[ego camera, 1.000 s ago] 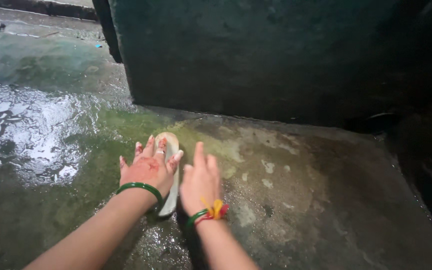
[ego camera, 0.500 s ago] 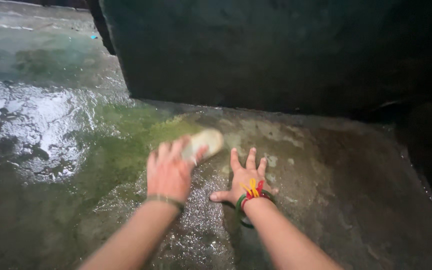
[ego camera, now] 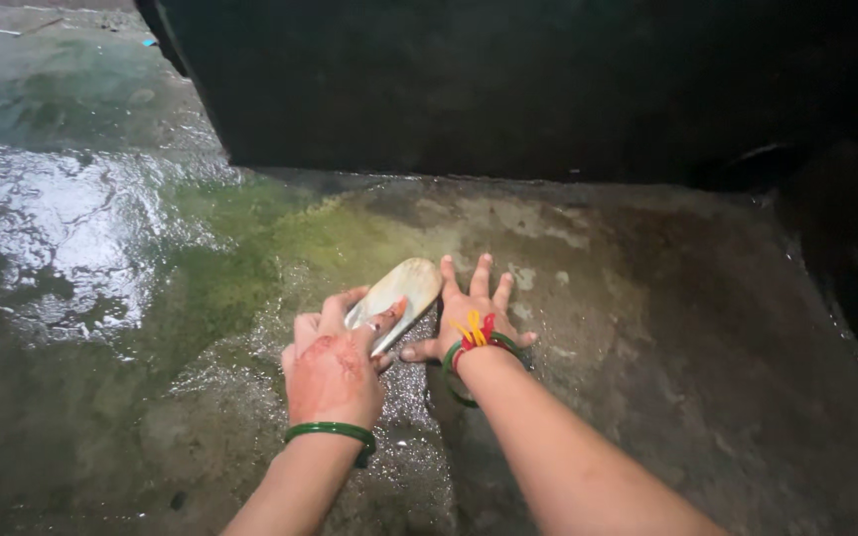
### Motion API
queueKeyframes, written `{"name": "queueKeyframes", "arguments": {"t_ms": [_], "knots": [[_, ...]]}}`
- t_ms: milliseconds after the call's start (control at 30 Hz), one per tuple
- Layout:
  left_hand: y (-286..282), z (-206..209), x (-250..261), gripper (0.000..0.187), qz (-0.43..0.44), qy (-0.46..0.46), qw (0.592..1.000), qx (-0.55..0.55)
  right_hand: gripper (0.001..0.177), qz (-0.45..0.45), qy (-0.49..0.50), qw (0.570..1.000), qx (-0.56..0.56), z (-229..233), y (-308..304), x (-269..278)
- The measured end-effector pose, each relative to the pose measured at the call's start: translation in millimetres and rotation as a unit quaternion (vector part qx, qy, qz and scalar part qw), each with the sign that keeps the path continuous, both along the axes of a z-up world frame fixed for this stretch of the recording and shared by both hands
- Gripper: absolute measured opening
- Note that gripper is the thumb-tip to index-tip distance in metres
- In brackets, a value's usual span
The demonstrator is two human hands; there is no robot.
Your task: The person uses a brush to scrub a wet floor by hand while resting their other hand on the surface for balance.
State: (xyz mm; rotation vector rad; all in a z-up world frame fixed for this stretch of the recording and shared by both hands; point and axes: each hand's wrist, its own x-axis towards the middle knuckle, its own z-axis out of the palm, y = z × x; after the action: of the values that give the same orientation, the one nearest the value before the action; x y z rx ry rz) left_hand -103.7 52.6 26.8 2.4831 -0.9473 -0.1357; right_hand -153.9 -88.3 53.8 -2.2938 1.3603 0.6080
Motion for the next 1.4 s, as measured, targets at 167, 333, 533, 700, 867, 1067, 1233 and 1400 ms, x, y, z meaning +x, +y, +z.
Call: {"name": "queueKeyframes", "arguments": {"t_ms": [167, 333, 533, 700, 867, 1067, 1233, 1400], "knots": [[-40, 21, 39, 0.062, -0.013, 0.089, 0.988, 0.122, 0.143, -0.002, 0.000, 1.000, 0.006, -7, -3, 3], [-53, 26, 54, 0.063, -0.077, 0.051, 0.978, 0.188, 0.143, 0.003, -0.009, 1.000, -0.006, -7, -2, 4], [-8, -12, 14, 0.057, -0.049, -0.036, 0.998, 0.017, 0.143, 0.005, 0.001, 1.000, -0.006, -11, -1, 2], [-11, -19, 17, 0.051, -0.066, -0.101, 0.992, -0.045, 0.146, -0.001, -0.002, 1.000, -0.003, -12, -4, 3], [-69, -17, 78, 0.049, -0.079, -0.127, 0.989, 0.004, 0.144, 0.006, 0.005, 1.000, -0.007, -11, -3, 3], [-69, -15, 68, 0.037, -0.053, -0.093, 0.990, 0.093, 0.145, 0.008, 0.001, 1.000, -0.007, -10, -3, 3], [-13, -17, 13, 0.057, -0.090, -0.089, 0.992, -0.020, 0.143, 0.008, 0.000, 1.000, -0.016, -9, -3, 1], [-54, -22, 61, 0.053, -0.099, -0.151, 0.984, 0.007, 0.145, -0.002, 0.008, 1.000, -0.014, -8, -3, 4]]}}
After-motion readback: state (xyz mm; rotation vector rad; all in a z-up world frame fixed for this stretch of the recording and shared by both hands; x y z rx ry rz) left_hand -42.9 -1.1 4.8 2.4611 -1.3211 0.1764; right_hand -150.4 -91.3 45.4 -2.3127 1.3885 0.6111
